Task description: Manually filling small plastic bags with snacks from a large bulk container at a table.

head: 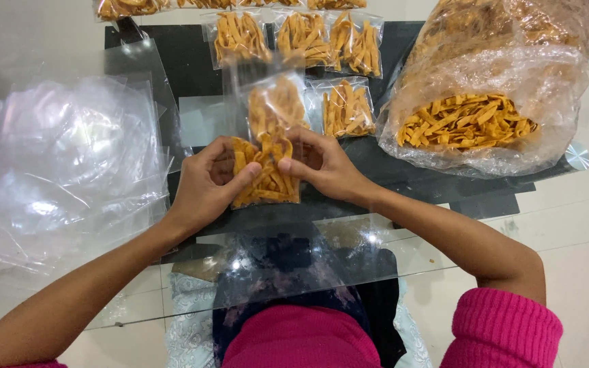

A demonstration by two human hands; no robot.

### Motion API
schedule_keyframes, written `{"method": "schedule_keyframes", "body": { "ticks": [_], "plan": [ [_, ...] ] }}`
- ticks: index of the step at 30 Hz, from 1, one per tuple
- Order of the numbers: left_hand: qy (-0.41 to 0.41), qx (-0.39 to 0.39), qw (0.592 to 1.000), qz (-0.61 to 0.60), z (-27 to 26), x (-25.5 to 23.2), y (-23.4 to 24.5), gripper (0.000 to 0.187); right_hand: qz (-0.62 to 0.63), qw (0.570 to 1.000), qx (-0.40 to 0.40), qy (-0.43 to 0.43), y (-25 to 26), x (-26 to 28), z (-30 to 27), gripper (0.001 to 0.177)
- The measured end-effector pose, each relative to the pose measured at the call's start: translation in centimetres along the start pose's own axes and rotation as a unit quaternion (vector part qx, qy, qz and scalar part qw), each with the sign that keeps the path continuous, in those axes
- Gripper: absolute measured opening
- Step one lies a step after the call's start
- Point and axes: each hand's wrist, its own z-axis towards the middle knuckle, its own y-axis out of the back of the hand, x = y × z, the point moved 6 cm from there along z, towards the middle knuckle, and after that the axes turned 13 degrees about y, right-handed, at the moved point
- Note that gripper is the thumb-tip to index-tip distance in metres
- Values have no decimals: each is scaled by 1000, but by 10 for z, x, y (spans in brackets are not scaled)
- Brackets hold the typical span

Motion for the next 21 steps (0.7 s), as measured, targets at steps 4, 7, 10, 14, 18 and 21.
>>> {"method": "schedule_keyframes", "body": {
  "ticks": [4,7,10,14,18,21],
  "plan": [
    [1,22,999,-23,-3,-12,-5,39,-56,998,-1,13,-2,12,1,23],
    [5,13,999,-45,-5,-11,-2,48,-70,997,6,44,-5,15,4,19],
    [2,-14,1000,-9,-2,-7,2,32,-61,996,3,63,-2,11,0,17],
    [7,-11,1000,-4,-2,-5,1,30,-80,995,-2,59,1,9,-2,16],
    [16,-28,999,0,1,-5,1,27,-59,998,-14,30,6,12,6,18],
    [27,-35,999,-8,5,3,9,25,-168,983,59,38,33,22,15,35]
  ]
}}
